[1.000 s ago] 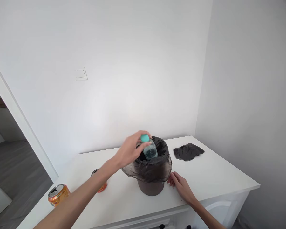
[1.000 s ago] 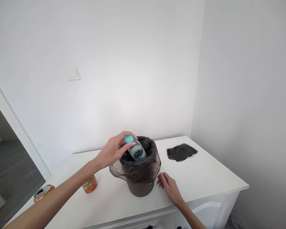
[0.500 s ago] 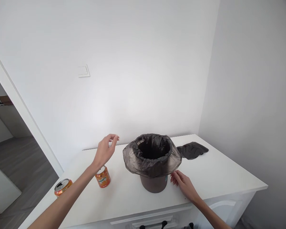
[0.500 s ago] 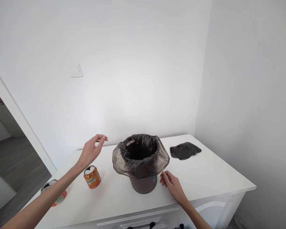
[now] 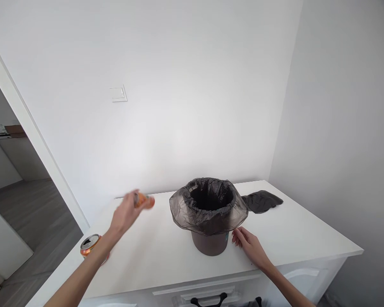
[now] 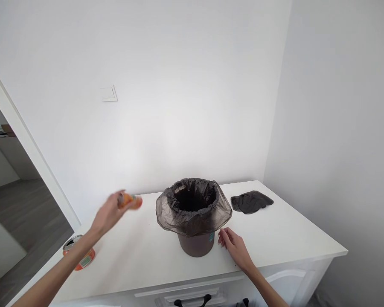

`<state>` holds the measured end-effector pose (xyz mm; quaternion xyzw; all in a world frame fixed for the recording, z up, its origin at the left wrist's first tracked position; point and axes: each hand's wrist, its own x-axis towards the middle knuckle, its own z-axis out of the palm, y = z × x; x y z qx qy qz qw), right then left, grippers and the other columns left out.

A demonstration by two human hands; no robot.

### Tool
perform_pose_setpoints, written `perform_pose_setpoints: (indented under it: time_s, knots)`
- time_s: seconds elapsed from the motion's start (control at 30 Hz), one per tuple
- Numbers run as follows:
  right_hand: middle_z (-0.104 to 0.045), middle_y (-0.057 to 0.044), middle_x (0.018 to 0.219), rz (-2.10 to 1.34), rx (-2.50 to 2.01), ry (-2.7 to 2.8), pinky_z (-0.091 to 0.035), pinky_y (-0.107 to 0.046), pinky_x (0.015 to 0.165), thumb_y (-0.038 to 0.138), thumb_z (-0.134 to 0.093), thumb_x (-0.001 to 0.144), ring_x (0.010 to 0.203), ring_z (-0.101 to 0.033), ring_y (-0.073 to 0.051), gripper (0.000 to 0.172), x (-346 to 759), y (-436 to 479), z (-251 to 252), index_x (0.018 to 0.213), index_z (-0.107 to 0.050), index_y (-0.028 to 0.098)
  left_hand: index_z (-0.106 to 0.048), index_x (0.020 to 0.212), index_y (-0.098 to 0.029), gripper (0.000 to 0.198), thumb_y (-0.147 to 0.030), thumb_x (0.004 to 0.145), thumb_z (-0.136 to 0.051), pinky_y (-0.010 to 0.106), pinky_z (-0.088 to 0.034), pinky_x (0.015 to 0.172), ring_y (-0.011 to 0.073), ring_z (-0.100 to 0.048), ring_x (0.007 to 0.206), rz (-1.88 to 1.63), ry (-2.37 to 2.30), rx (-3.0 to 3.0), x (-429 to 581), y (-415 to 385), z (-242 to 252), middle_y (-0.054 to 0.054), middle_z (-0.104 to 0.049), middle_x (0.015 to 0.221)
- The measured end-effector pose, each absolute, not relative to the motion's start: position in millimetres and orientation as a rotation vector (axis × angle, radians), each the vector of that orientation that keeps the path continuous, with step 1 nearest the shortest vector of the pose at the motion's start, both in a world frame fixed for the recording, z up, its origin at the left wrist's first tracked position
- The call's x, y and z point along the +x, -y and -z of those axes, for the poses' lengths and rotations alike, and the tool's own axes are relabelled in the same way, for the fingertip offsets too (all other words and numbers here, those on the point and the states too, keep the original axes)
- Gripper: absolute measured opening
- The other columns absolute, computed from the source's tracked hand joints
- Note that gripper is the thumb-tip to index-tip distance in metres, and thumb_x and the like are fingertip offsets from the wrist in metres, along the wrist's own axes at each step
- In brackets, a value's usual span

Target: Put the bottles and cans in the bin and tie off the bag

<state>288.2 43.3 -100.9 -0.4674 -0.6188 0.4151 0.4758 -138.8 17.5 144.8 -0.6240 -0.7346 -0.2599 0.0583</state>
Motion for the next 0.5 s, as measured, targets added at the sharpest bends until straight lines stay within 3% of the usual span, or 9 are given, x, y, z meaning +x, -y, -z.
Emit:
perform_pose_setpoints:
  time_s: [0.07, 0.13, 0.3, 0.4, 0.5]
  knots:
    - [-0.072, -0.005, 0.079, -1.008, -1.140, 1.514, -0.049, -0.033, 0.071, 0.069, -0.043, 0.098, 0.071, -0.062, -0.022, 0.052, 289, -43, 101, 0.088, -0.064, 0.024, -0.049, 0.139, -0.022, 0.073, -0.069, 0.084, -0.060, 0.039, -0.054, 0.087, 0.0298, -0.067, 0.109, 1.215, 2.049, -1.769, -116, -18, -187, 0.012, -0.066, 0.129]
    - [-0.072, -0.005, 0.078, -1.005, -1.140, 1.507, -0.049, -0.033, 0.071, 0.070, -0.043, 0.098, 0.071, -0.062, -0.022, 0.052, 289, -44, 101, 0.088, -0.065, 0.024, -0.052, 0.135, -0.026, 0.070, -0.069, 0.081, -0.066, 0.036, -0.055, 0.082, 0.0257, -0.069, 0.100, 1.366, 1.881, -1.980, -83, -17, -222, 0.007, -0.069, 0.122]
    - [-0.072, -0.005, 0.077, -1.007, -1.127, 1.491, -0.049, -0.034, 0.070, 0.072, -0.042, 0.097, 0.070, -0.062, -0.022, 0.054, 290, -46, 102, 0.088, -0.065, 0.023, -0.059, 0.122, -0.025, 0.063, -0.068, 0.077, -0.072, 0.036, -0.057, 0.076, 0.0216, -0.069, 0.082, 1.132, 1.658, -2.569, 8, -28, -229, 0.003, -0.074, 0.105]
    - [-0.071, -0.006, 0.077, -1.010, -1.121, 1.481, -0.050, -0.034, 0.070, 0.074, -0.042, 0.096, 0.069, -0.062, -0.022, 0.057, 290, -48, 101, 0.087, -0.064, 0.023, -0.060, 0.119, -0.024, 0.061, -0.064, 0.076, -0.076, 0.040, -0.056, 0.089, 0.0260, -0.071, 0.098, 1.025, 1.577, -2.759, 40, -44, -201, 0.007, -0.074, 0.113]
    - [-0.071, -0.006, 0.077, -1.018, -1.127, 1.475, -0.050, -0.035, 0.070, 0.077, -0.041, 0.095, 0.069, -0.063, -0.022, 0.059, 290, -49, 100, 0.087, -0.065, 0.023, -0.060, 0.120, -0.024, 0.056, -0.063, 0.081, -0.071, 0.042, -0.054, 0.098, 0.0285, -0.066, 0.120, 1.197, 1.628, -2.739, 39, -52, -186, 0.011, -0.070, 0.129]
